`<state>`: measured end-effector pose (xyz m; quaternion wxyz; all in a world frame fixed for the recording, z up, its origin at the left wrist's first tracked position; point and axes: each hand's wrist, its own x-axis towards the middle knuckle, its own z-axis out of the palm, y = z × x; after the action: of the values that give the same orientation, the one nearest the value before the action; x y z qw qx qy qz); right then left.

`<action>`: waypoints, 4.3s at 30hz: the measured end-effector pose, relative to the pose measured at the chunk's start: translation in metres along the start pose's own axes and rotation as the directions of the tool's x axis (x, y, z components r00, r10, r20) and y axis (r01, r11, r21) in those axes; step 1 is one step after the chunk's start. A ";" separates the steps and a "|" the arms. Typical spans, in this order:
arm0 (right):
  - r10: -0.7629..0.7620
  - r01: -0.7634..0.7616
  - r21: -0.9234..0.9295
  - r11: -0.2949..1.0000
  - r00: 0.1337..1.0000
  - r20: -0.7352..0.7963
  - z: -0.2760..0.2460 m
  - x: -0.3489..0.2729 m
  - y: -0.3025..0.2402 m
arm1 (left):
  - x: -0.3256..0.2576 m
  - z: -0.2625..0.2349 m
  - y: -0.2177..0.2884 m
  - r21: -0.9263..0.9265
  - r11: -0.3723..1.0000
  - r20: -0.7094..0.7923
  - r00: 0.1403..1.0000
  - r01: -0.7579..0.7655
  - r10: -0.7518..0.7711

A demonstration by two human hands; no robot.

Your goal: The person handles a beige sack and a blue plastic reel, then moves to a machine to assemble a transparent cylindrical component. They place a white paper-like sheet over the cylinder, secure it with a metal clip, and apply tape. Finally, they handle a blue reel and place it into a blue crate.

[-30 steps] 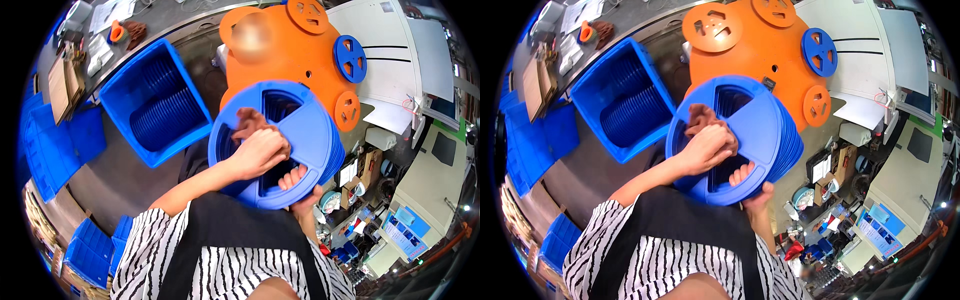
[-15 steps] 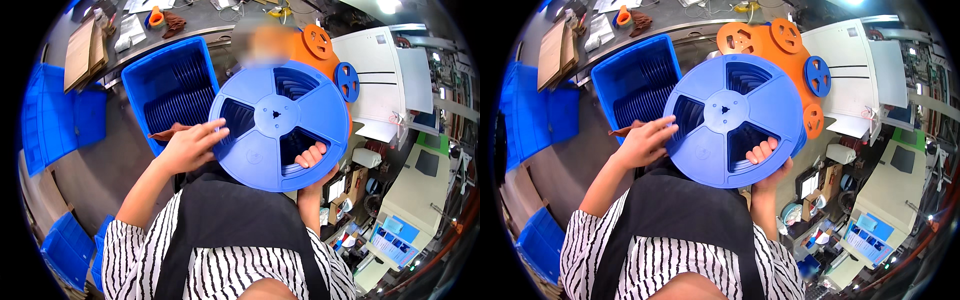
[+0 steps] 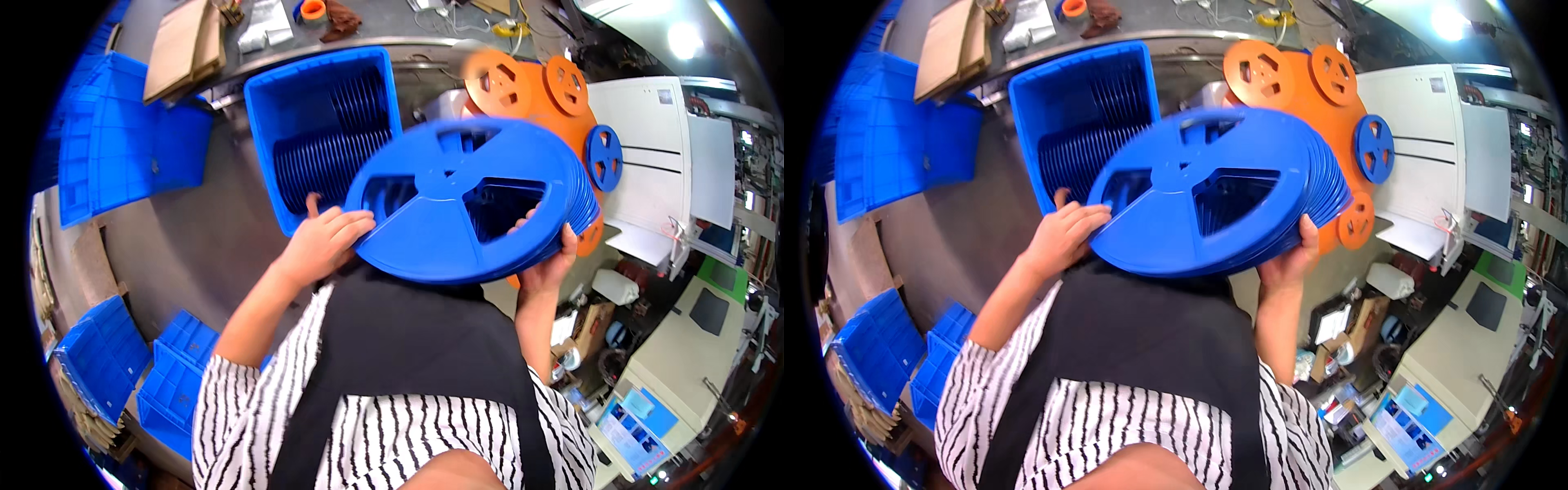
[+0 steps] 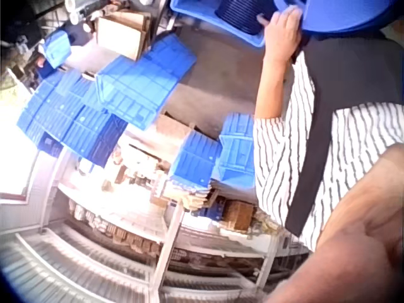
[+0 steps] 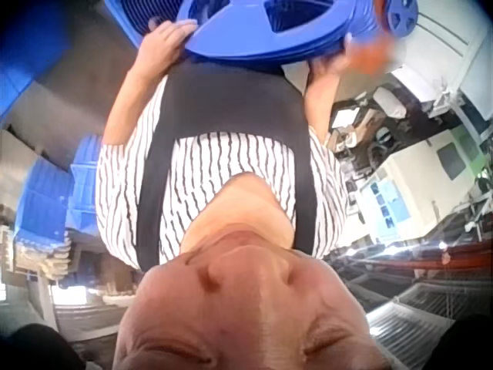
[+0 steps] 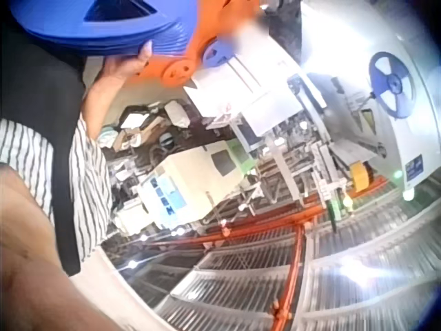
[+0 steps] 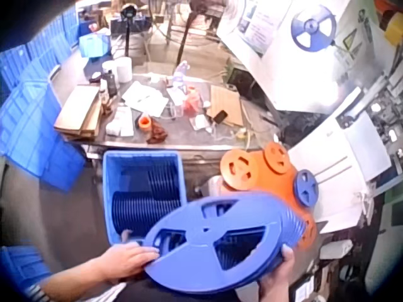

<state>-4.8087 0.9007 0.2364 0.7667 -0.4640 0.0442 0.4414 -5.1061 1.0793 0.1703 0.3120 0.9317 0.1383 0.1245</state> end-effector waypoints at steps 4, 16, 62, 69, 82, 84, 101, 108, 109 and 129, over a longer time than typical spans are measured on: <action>0.138 -0.154 0.085 0.984 0.977 0.163 -0.003 0.010 0.004 | -0.028 -0.021 -0.012 -0.736 0.489 0.120 0.801 0.469 -0.586; 0.141 -0.153 0.079 0.985 0.981 0.133 -0.012 0.016 0.010 | -0.074 0.018 -0.070 -0.972 -0.232 0.173 0.539 -0.043 -0.824; -0.056 0.063 0.085 0.994 0.995 -0.085 -0.029 -0.033 0.023 | 0.036 0.176 -0.271 -0.581 0.414 -0.164 0.398 0.700 -0.903; -0.022 0.024 0.035 0.999 0.998 -0.056 -0.024 -0.035 0.024 | 0.045 0.189 -0.265 -0.567 0.318 -0.063 0.345 0.760 -0.936; -0.090 0.051 0.235 0.971 0.983 0.157 -0.043 -0.032 0.021 | 0.024 0.127 -0.170 -0.738 0.236 0.236 0.569 0.633 -0.788; -0.100 0.012 0.318 0.948 0.960 0.262 -0.052 -0.029 0.021 | 0.022 0.114 -0.136 -0.619 0.677 -0.106 0.812 0.398 -0.574; -0.025 -0.102 0.337 0.936 0.936 0.352 -0.054 -0.027 0.028 | 0.029 0.058 -0.033 0.020 0.945 0.120 0.940 -0.325 0.321; -0.022 -0.064 0.279 0.958 0.955 0.294 -0.055 -0.030 0.026 | 0.019 0.077 -0.030 0.029 0.962 0.007 0.962 -0.272 0.272; -0.020 -0.033 0.219 0.975 0.971 0.237 -0.052 -0.029 0.025 | 0.020 0.075 -0.030 0.006 0.966 -0.002 0.966 -0.259 0.259; -0.004 -0.008 0.163 0.987 0.997 0.072 -0.039 -0.020 0.031 | -0.070 0.031 -0.125 -0.958 -0.288 0.205 0.663 -0.016 -0.720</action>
<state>-4.8297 0.8645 0.2032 0.8027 -0.3834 0.0529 0.4537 -5.1835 1.1346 0.0592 0.8584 0.1996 0.3644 0.3009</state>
